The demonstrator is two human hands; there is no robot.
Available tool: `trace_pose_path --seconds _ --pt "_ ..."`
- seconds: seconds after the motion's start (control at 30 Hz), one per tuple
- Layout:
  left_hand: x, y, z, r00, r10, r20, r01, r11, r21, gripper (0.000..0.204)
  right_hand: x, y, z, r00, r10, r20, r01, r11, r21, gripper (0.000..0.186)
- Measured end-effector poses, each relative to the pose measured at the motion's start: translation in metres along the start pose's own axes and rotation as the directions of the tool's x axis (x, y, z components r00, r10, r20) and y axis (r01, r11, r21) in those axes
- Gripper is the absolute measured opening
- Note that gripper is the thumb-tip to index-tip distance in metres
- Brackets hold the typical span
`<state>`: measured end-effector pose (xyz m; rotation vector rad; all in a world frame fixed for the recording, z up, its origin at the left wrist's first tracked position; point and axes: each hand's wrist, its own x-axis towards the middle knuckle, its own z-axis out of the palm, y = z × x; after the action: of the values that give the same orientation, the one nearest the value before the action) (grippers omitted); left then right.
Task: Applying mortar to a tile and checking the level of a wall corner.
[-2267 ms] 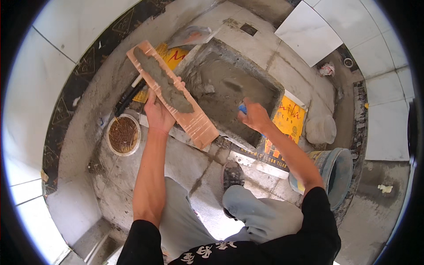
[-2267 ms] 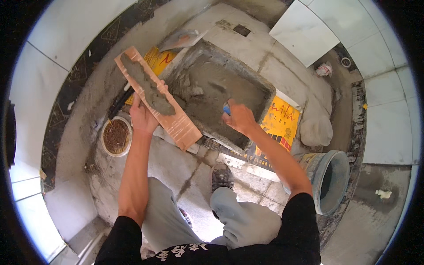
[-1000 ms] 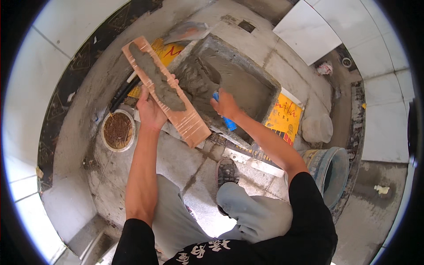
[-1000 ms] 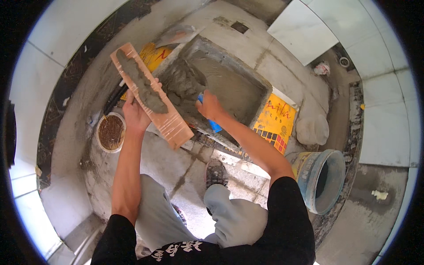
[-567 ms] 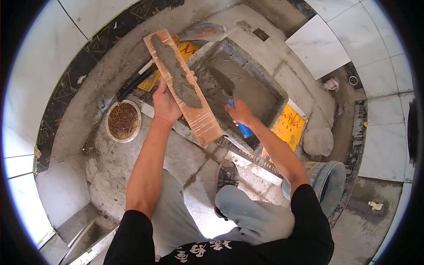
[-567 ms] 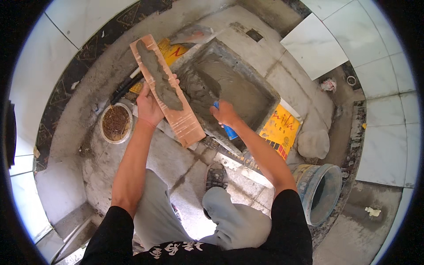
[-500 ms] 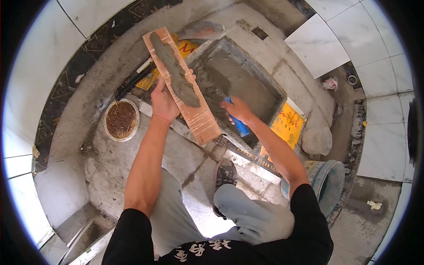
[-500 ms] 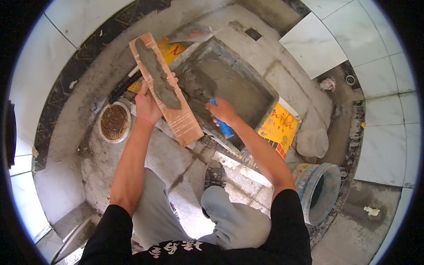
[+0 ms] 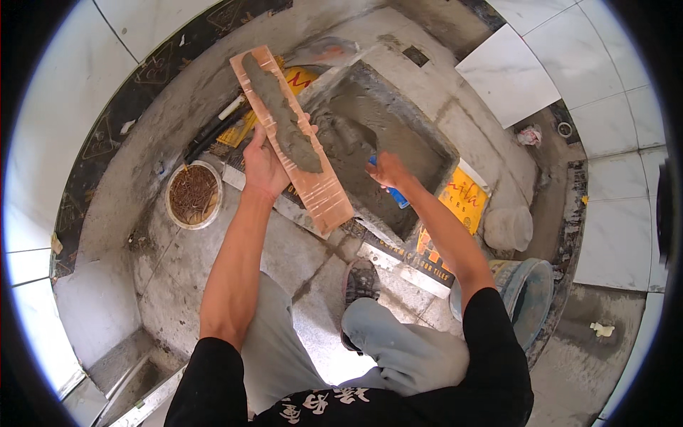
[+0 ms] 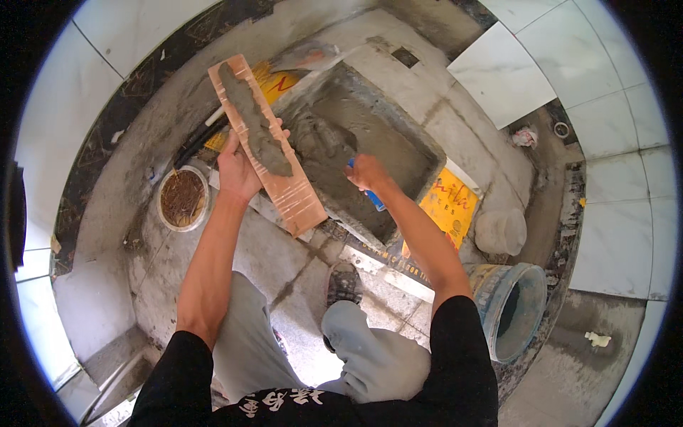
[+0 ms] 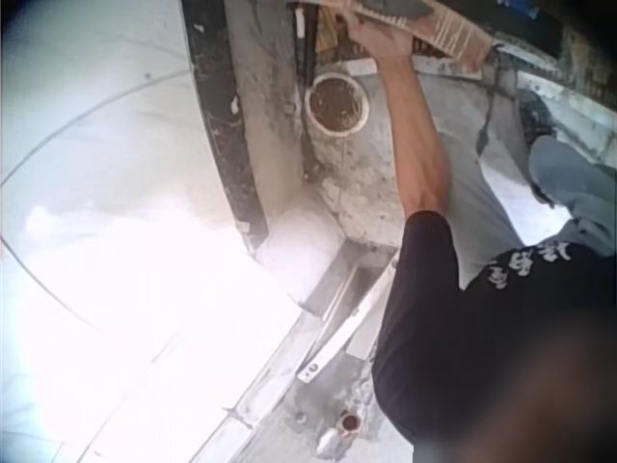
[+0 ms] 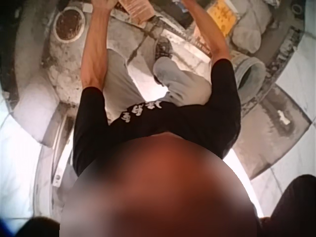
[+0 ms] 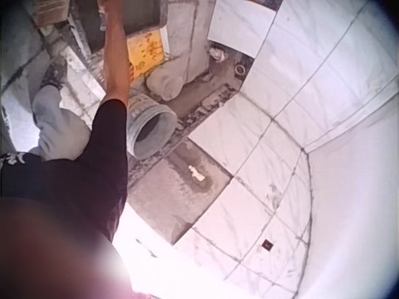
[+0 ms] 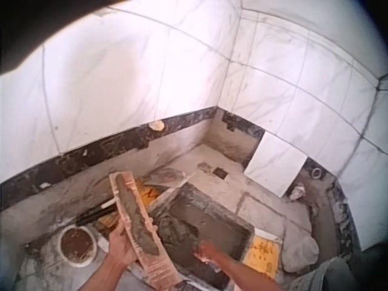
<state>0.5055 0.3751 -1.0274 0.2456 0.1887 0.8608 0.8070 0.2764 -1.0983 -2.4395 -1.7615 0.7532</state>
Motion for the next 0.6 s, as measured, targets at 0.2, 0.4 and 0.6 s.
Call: trace_pose_path --seconds 0.2,0.4,0.6 --pt "-0.008 0.015 -0.007 0.999 0.016 -0.028 -0.017 1.000 -0.012 0.066 -0.035 0.018 -0.023 0.977 0.154 0.144 -0.203 0.876 0.437 0.043" --pt "-0.005 0.016 -0.004 1.000 -0.003 -0.029 0.004 1.000 0.024 0.067 -0.014 0.012 -0.024 0.962 0.147 0.230 -0.215 0.927 0.306 0.041" --pt "-0.003 0.013 -0.012 0.999 0.001 -0.043 -0.001 1.000 0.010 0.070 0.008 -0.018 -0.015 0.942 0.053 0.330 -0.240 0.796 0.556 0.034"
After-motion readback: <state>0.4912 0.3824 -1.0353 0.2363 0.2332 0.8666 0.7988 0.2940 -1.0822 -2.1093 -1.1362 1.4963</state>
